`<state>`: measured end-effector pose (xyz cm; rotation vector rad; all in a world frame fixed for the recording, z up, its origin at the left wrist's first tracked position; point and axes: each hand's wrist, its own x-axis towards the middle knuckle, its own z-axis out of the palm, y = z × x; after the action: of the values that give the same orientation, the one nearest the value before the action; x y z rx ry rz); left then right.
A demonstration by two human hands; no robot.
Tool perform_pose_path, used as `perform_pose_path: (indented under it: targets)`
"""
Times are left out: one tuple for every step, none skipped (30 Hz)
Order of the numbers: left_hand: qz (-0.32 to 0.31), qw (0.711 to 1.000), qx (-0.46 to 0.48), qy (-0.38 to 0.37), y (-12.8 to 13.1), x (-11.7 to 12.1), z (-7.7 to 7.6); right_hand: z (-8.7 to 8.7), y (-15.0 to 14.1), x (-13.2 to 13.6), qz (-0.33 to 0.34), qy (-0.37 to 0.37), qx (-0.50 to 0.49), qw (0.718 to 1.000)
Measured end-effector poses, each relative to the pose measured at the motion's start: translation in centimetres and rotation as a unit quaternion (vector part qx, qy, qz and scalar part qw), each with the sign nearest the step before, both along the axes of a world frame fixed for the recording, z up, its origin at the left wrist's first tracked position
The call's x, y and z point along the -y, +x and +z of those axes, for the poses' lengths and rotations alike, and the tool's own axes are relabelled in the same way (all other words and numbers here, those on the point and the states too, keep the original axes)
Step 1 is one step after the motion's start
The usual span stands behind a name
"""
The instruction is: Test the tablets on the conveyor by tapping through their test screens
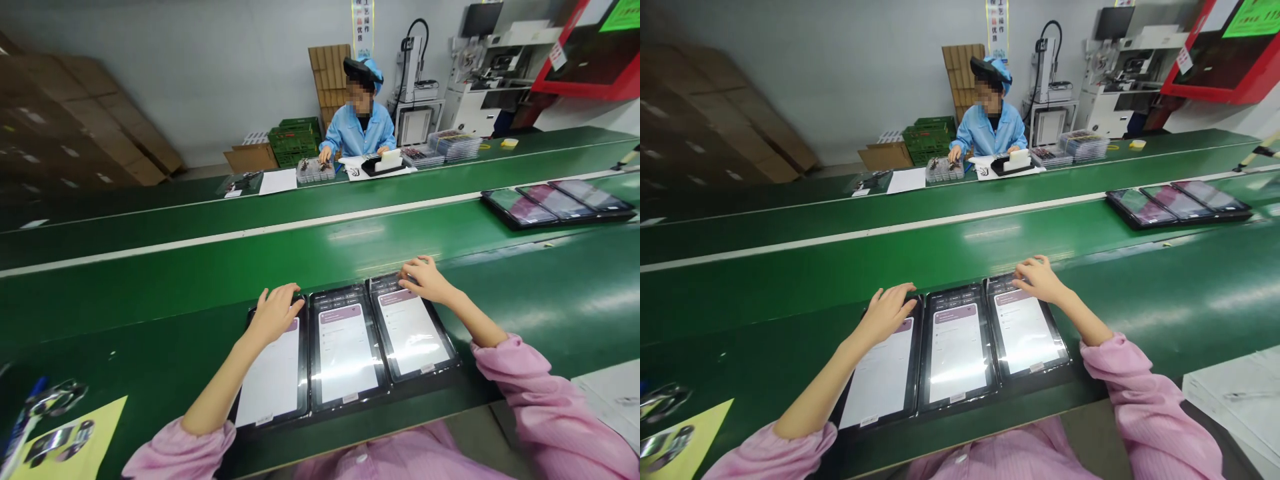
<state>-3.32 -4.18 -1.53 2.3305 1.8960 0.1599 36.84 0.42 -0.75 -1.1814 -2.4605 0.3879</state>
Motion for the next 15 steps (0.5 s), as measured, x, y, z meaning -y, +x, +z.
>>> perform_pose_path:
  targets:
    - [0.001,1.000,-0.003,-0.015,-0.1,-0.7,-0.2,-0.3,1.1,0.1,-0.012,-0.010,0.003,1.000]
    - [-0.005,0.999,-0.003,-0.034,-0.2,-1.4,-0.5,-0.7,1.9,0.2,-0.014,-0.022,0.006,1.000]
    - [-0.015,0.998,0.001,-0.056,-0.3,-2.1,-0.7,-1.0,2.5,0.4,-0.010,-0.032,0.008,0.999]
    - [-0.028,0.997,0.007,-0.076,-0.3,-2.8,-0.8,-1.2,2.9,0.6,-0.004,-0.041,0.006,0.999]
    - [-0.036,0.994,0.013,-0.098,-0.2,-3.5,-0.9,-1.4,3.1,0.7,-0.003,-0.045,-0.002,0.999]
    - [-0.034,0.992,0.016,-0.122,0.0,-4.1,-1.0,-1.4,3.3,0.7,-0.011,-0.042,-0.019,0.999]
    - [-0.024,0.989,0.016,-0.144,0.2,-4.5,-0.9,-1.4,3.5,0.6,-0.032,-0.034,-0.043,0.998]
    - [-0.009,0.986,0.013,-0.165,0.4,-4.9,-0.8,-1.3,3.7,0.3,-0.062,-0.026,-0.072,0.995]
    - [0.007,0.983,0.009,-0.183,0.6,-5.2,-0.6,-1.1,4.0,-0.2,-0.094,-0.031,-0.103,0.990]
    - [0.019,0.980,0.005,-0.198,0.8,-5.3,-0.3,-1.0,4.2,-0.8,-0.122,-0.054,-0.131,0.982]
    - [0.028,0.977,0.003,-0.210,0.8,-5.5,0.1,-1.0,4.4,-1.5,-0.138,-0.090,-0.150,0.975]
    - [0.033,0.976,0.003,-0.215,0.8,-5.5,0.4,-1.0,4.6,-2.4,-0.144,-0.134,-0.163,0.967]
    - [0.039,0.975,0.008,-0.219,0.7,-5.5,0.8,-1.1,4.6,-3.2,-0.141,-0.180,-0.169,0.959]
    - [0.046,0.974,0.017,-0.221,0.5,-5.6,1.2,-1.4,4.5,-4.0,-0.131,-0.223,-0.172,0.951]
    - [0.054,0.973,0.030,-0.222,0.3,-5.6,1.5,-1.7,4.3,-4.7,-0.119,-0.259,-0.171,0.943]
